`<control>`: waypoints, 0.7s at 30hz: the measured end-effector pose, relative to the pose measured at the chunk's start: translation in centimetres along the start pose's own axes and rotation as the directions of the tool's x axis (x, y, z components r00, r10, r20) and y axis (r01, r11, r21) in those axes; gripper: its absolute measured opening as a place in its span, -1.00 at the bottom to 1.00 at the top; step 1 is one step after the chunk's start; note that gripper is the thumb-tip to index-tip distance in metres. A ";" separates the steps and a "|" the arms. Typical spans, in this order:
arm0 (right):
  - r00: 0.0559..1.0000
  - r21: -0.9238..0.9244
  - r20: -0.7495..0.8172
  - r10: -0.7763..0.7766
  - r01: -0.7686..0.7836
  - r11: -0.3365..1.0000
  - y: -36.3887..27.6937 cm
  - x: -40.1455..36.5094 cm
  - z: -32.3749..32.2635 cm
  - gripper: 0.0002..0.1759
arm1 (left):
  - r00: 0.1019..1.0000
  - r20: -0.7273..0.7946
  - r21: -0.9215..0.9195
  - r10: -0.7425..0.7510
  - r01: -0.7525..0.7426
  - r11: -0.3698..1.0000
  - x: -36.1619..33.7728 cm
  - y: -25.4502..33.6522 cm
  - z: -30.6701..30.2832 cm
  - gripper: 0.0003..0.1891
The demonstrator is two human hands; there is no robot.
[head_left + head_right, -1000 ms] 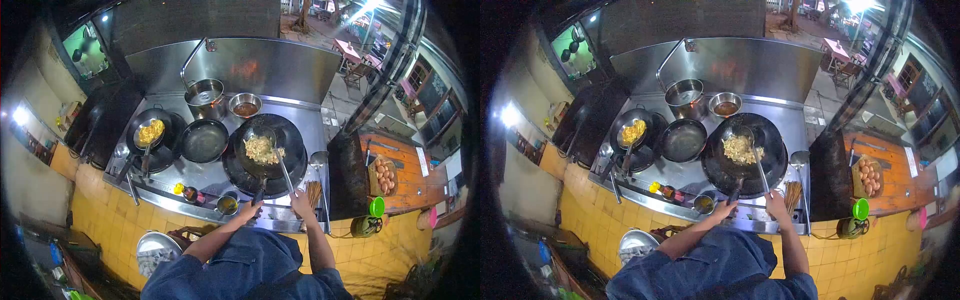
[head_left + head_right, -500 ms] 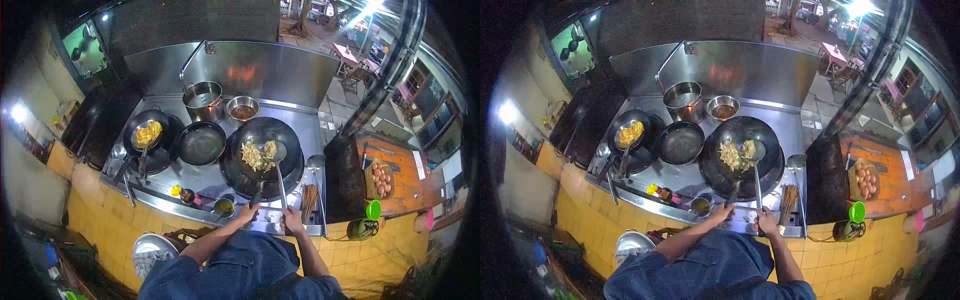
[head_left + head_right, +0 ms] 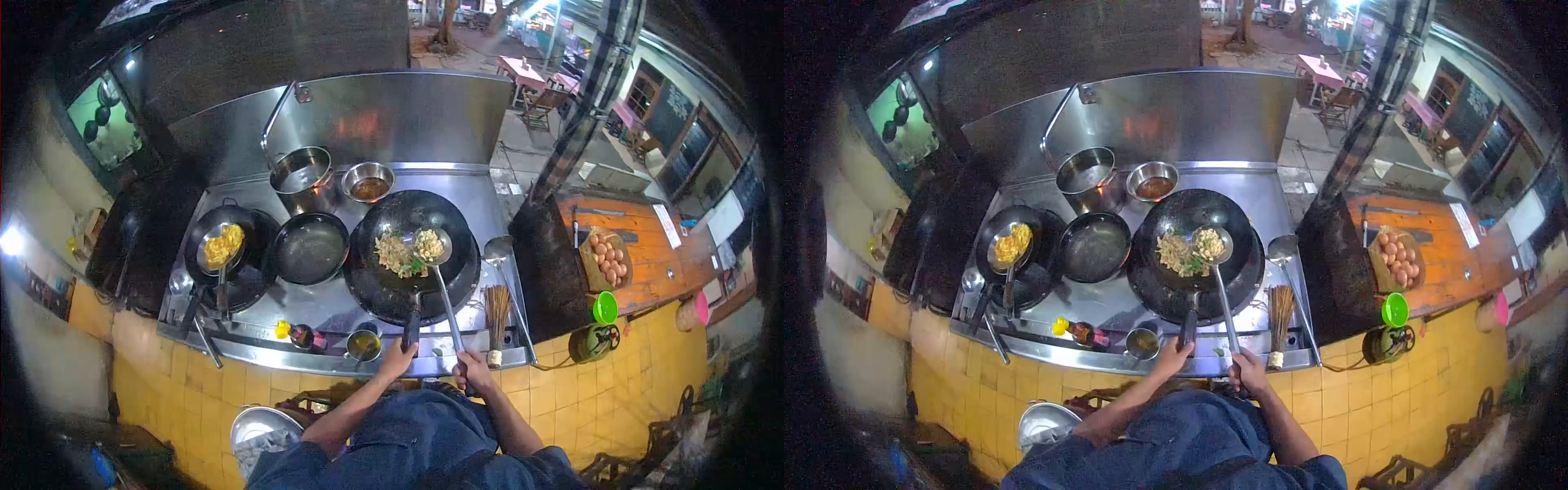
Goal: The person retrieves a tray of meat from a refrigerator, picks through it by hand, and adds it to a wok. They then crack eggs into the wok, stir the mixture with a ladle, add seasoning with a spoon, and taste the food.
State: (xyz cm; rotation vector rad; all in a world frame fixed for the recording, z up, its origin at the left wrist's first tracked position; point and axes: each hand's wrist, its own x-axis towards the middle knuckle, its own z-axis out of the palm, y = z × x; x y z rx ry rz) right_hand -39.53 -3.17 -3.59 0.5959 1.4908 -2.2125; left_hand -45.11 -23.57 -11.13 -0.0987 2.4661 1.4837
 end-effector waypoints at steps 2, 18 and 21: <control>0.998 -0.046 -0.056 0.033 -0.036 0.998 -0.6 -0.4 0.4 -0.81 | 1.000 0.012 0.010 0.007 -0.007 1.000 -2.2 1.2 -1.4 -0.50; 0.994 -0.049 -0.081 0.067 -0.071 0.996 -1.8 -4.6 1.7 -0.78 | 0.978 0.150 -0.222 -0.143 0.174 0.959 -9.2 -2.1 -1.4 -0.65; 0.998 0.102 0.017 0.062 -0.063 0.993 -0.8 -3.9 1.4 -0.70 | 0.967 0.222 -0.239 -0.124 0.177 0.955 -9.2 -3.8 -1.5 -0.62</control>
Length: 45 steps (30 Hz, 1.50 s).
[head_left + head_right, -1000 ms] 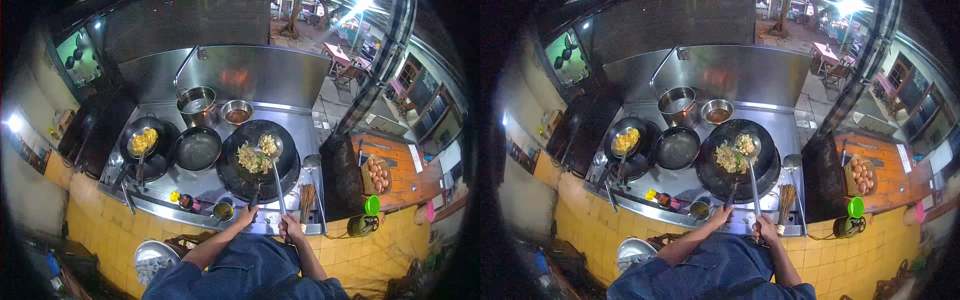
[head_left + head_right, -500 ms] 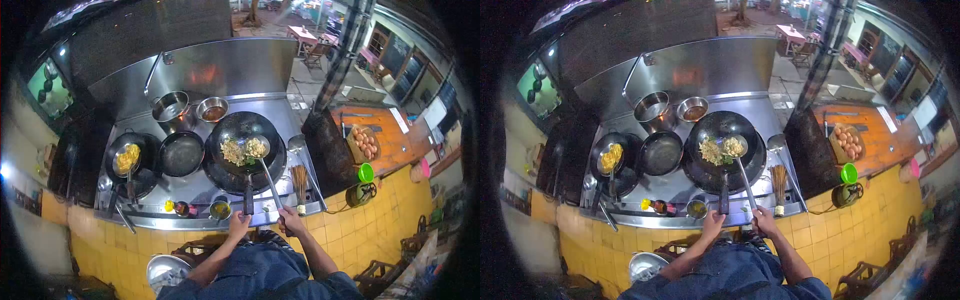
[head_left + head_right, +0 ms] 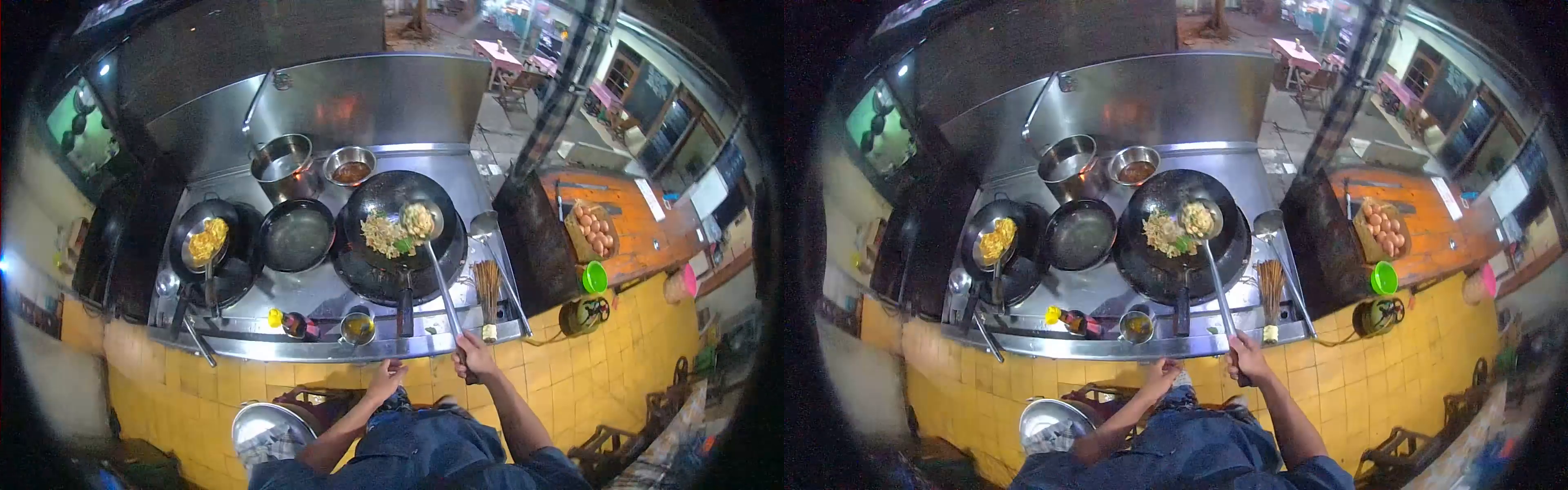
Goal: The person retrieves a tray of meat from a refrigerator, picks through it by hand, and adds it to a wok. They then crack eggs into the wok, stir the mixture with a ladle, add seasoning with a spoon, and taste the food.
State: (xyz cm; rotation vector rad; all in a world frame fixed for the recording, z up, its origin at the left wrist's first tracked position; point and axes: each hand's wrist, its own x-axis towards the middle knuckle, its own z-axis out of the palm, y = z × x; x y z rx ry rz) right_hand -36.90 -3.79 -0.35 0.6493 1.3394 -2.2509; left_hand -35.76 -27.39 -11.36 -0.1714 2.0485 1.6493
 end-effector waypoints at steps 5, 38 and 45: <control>0.976 -0.460 -0.076 -0.203 0.146 0.876 0.5 1.9 0.0 -0.81 | 0.998 -0.027 -0.010 -0.048 0.048 0.999 0.0 -1.1 0.6 -0.57; 0.227 -0.809 -0.250 -0.941 0.485 0.332 8.8 -12.6 -5.4 -0.18 | 0.813 0.502 -0.279 0.296 -0.172 0.945 -7.1 14.8 20.4 -0.85; 0.297 -0.743 -0.630 -0.718 0.039 0.668 20.5 -24.1 -19.6 -0.23 | 0.592 0.802 -0.104 0.083 0.002 0.995 -7.6 12.5 29.6 -0.87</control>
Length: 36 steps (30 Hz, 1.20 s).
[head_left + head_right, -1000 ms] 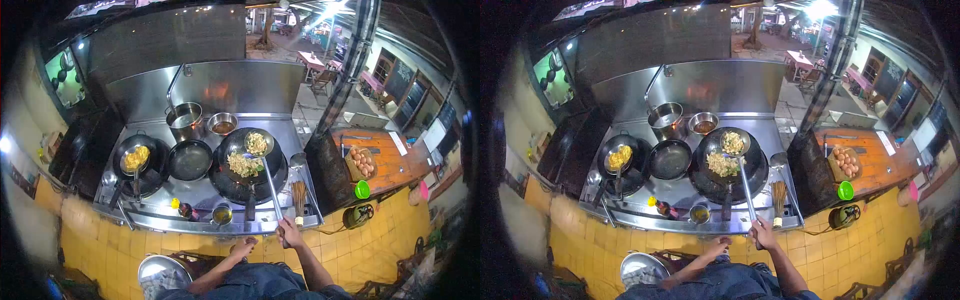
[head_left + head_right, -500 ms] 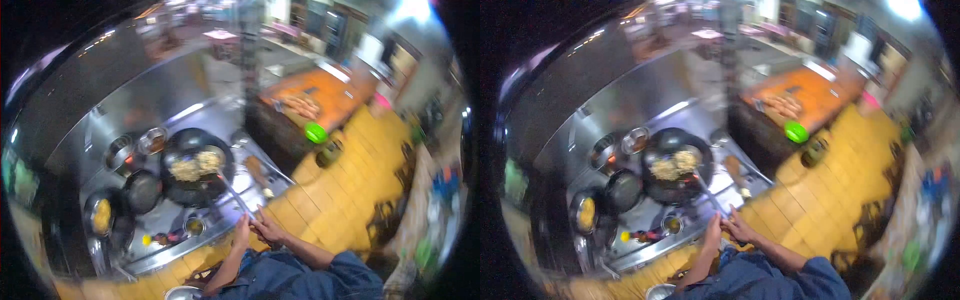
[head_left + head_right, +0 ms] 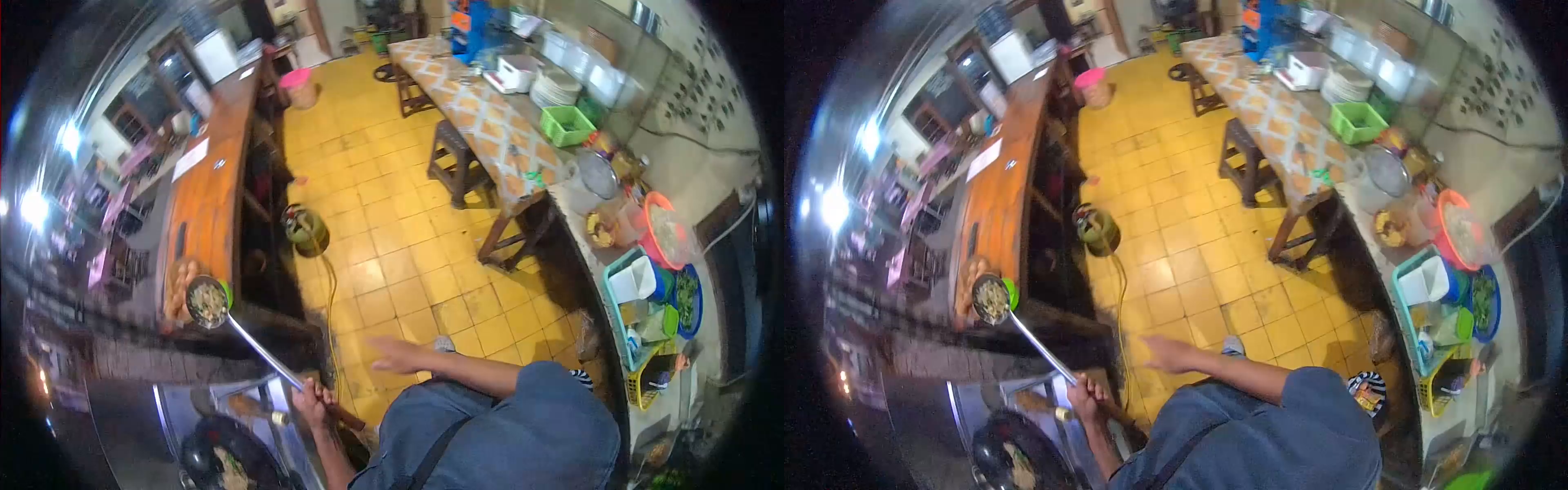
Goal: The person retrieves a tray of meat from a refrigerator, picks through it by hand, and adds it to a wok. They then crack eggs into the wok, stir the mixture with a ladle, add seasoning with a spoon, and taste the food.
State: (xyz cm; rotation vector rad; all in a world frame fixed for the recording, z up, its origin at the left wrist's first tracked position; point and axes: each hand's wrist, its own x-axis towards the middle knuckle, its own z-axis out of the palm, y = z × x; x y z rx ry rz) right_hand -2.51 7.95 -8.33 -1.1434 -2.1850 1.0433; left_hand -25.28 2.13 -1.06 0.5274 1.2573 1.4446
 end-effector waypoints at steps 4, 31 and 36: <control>0.706 0.259 -0.202 0.679 -0.630 0.732 12.6 -4.8 -10.1 -0.44 | 0.988 0.118 0.148 -0.103 0.085 0.985 3.5 -1.6 4.1 -0.83; -0.106 0.277 -0.536 0.838 -0.959 0.056 45.1 -3.2 -43.3 -0.73 | 0.428 0.531 0.725 -0.731 0.218 0.654 30.1 -3.9 44.6 -0.84; -0.167 0.315 -0.395 0.903 -0.948 -0.038 41.2 -1.3 -46.4 -0.72 | 0.239 0.569 0.796 -0.787 0.084 0.600 33.4 -3.6 51.1 -0.69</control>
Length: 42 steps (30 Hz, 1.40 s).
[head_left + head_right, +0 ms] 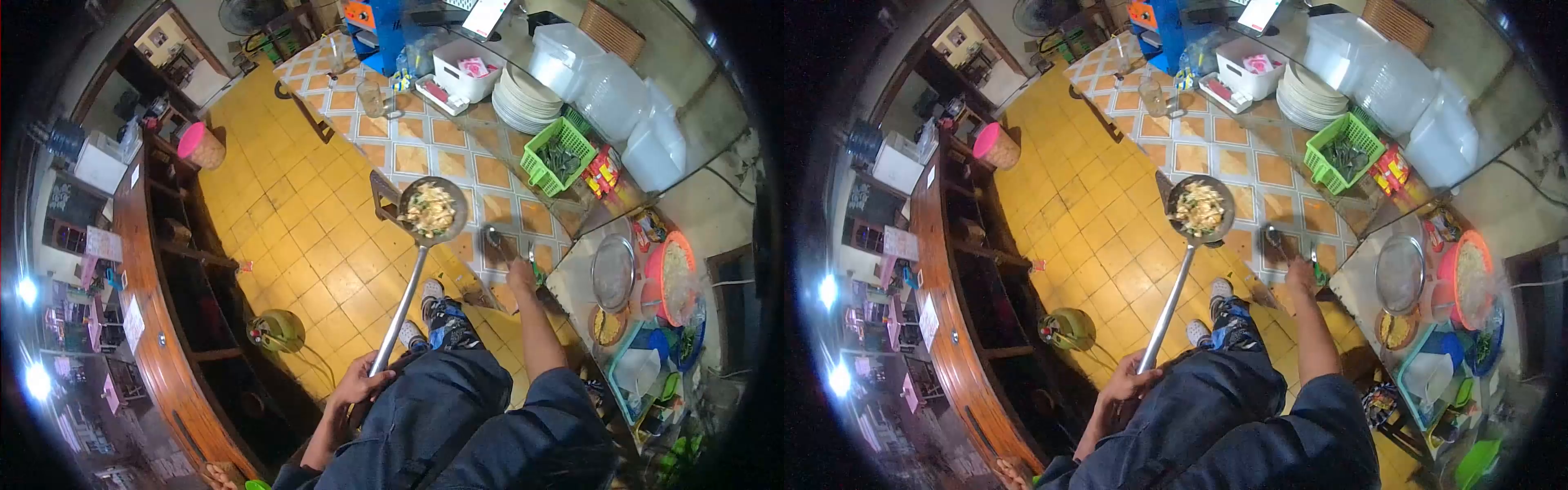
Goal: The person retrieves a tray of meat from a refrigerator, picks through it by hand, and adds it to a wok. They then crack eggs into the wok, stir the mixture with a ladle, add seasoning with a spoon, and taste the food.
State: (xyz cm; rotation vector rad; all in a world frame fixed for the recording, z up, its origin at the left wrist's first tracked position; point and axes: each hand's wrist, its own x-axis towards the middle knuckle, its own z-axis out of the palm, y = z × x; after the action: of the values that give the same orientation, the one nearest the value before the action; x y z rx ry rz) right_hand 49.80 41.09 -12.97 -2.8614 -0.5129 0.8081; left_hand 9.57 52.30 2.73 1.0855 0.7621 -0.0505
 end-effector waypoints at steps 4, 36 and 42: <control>0.998 -0.072 -0.044 -0.042 0.039 0.997 0.4 1.2 0.4 -0.67 | 0.997 0.062 0.173 -0.041 0.030 0.984 4.1 5.0 -0.7 -0.70; 0.441 0.306 -0.892 0.101 0.425 0.852 -5.2 -13.5 -15.0 -0.84 | 0.781 0.520 0.694 -0.346 -0.149 0.705 19.1 21.3 -3.0 -0.79; 0.505 0.393 -0.841 0.193 0.327 0.860 -6.0 -12.9 -11.2 -0.86 | 0.727 0.567 0.713 -0.387 -0.198 0.673 19.6 22.3 -2.4 -0.78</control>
State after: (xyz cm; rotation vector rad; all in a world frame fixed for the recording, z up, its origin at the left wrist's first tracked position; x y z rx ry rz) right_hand 43.66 41.78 4.10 -2.2628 -0.1967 -0.5241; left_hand 31.71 71.49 8.03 1.6543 0.0658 -0.9082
